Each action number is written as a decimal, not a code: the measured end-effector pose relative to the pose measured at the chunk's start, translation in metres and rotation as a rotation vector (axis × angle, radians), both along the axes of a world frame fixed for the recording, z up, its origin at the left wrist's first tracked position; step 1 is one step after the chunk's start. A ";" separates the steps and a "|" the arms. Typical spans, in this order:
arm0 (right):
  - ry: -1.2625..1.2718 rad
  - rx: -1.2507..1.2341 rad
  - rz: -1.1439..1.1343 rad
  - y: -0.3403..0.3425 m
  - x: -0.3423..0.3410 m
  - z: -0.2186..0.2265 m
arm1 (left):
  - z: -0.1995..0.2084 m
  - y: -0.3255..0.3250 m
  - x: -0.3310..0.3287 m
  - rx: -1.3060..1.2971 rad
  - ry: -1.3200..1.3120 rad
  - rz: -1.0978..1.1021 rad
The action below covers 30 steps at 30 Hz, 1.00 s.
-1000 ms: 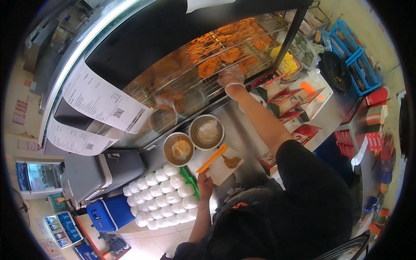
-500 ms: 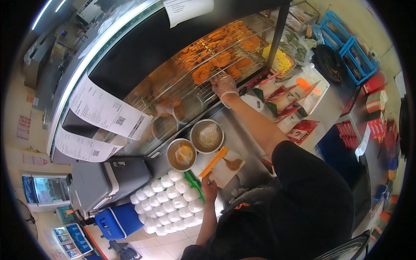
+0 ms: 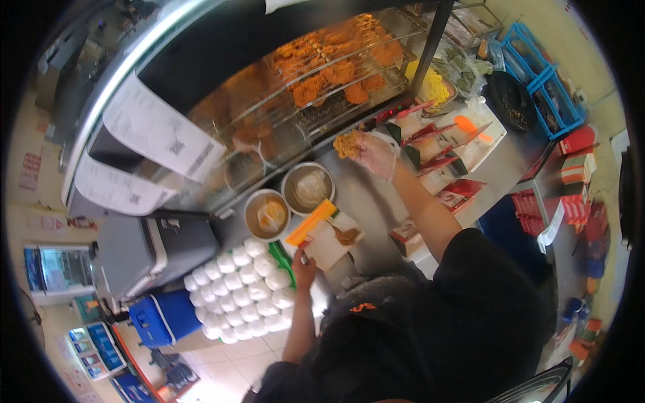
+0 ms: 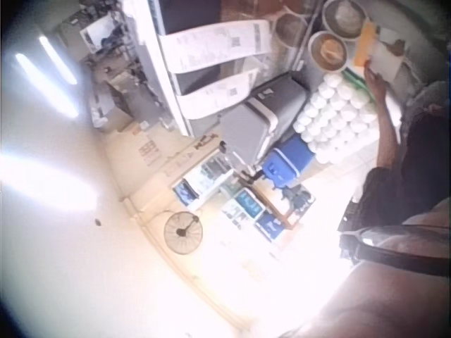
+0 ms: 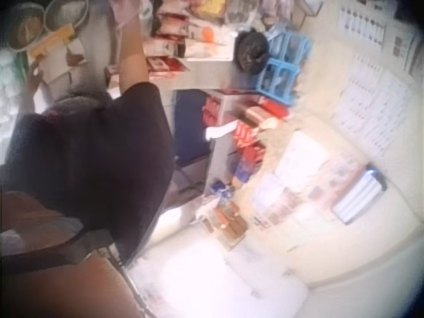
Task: The person assembles food orders by placing fried chicken and buns into paper boxes, adding sauces and toppings, and packing them into bags. They retrieve buns from a cooler and handle various condiments and packaging materials.
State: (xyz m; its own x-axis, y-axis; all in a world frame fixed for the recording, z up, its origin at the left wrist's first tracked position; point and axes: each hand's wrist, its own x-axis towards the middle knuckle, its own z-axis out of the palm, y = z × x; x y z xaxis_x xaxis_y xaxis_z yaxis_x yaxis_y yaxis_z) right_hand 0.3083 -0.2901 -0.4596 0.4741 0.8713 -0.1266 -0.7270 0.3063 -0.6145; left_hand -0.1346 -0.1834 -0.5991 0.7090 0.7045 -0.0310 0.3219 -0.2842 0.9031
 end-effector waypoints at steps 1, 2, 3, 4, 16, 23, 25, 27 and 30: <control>0.082 -0.036 0.032 -0.016 -0.017 -0.002 | -0.007 0.004 -0.001 0.019 -0.027 -0.015; 0.163 -0.076 0.062 -0.033 -0.033 -0.007 | -0.007 0.004 0.001 -0.056 -0.016 -0.002; 0.245 -0.115 0.093 -0.046 -0.047 -0.010 | -0.005 0.006 0.004 -0.128 -0.008 0.014; 0.195 -0.157 0.145 -0.055 -0.061 -0.013 | 0.001 0.009 0.008 -0.148 0.015 -0.007; -1.026 -0.723 0.508 -0.044 -0.186 -0.064 | 0.052 -0.007 0.020 -0.257 -0.063 -0.015; -0.688 -0.846 0.200 -0.046 -0.174 -0.059 | 0.050 -0.012 0.015 -0.029 -0.101 0.010; -0.686 -0.812 0.112 -0.052 -0.169 -0.072 | 0.046 -0.013 0.016 -0.038 -0.118 0.017; -0.811 -0.799 0.066 -0.052 -0.171 -0.076 | 0.045 -0.012 0.015 -0.071 -0.102 0.014; -1.219 -0.872 -0.004 -0.056 -0.184 -0.074 | 0.042 -0.010 0.012 -0.133 -0.067 -0.003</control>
